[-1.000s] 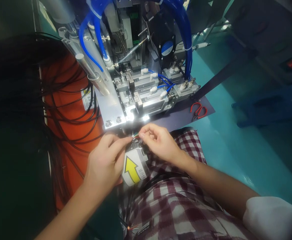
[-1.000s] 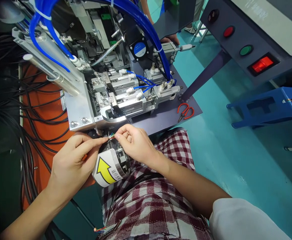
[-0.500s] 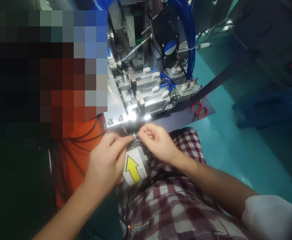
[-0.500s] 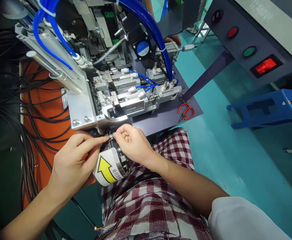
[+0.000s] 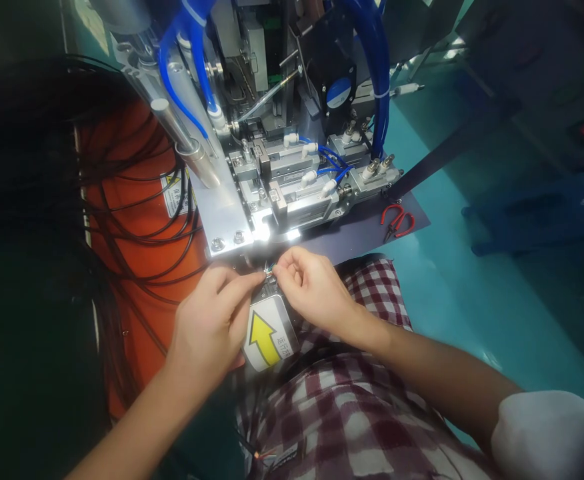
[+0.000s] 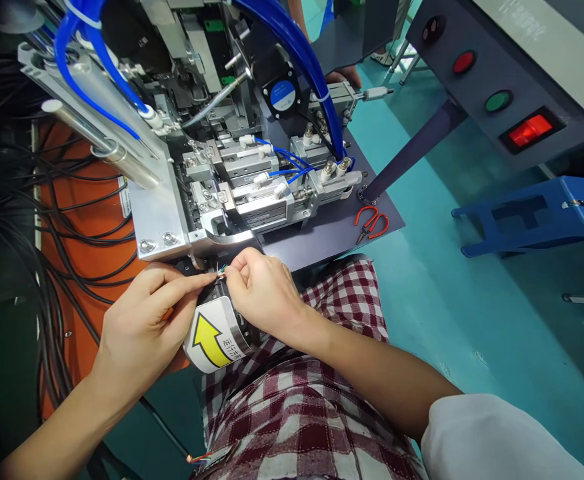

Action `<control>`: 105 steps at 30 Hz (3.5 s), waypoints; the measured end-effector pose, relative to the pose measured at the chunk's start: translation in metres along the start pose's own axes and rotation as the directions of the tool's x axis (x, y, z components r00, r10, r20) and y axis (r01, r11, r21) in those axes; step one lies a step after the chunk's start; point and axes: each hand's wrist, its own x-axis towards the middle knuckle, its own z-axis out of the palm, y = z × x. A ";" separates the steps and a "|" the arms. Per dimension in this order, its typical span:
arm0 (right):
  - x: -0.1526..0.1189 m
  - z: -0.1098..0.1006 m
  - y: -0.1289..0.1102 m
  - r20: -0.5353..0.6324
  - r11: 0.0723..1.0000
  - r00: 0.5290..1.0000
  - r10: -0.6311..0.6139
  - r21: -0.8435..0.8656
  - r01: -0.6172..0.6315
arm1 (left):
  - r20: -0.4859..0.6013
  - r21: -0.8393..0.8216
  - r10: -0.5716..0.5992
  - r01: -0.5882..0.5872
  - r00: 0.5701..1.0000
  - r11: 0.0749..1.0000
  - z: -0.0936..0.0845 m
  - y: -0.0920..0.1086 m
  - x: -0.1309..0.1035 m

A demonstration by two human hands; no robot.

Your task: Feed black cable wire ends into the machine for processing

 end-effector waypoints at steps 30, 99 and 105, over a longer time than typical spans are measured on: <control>0.005 -0.003 -0.008 0.015 0.999 1.000 -0.011 0.037 0.010 | 0.017 -0.009 -0.005 0.005 1.000 1.000 0.001 -0.002 -0.002; 0.014 0.000 0.015 0.215 0.946 0.972 0.097 0.284 -0.157 | 0.074 0.001 0.021 -0.021 0.997 1.000 -0.009 -0.004 -0.006; 0.007 0.015 0.013 0.057 0.971 0.997 -0.058 0.234 0.043 | 0.068 0.065 0.076 -0.080 0.995 0.995 -0.015 -0.012 -0.006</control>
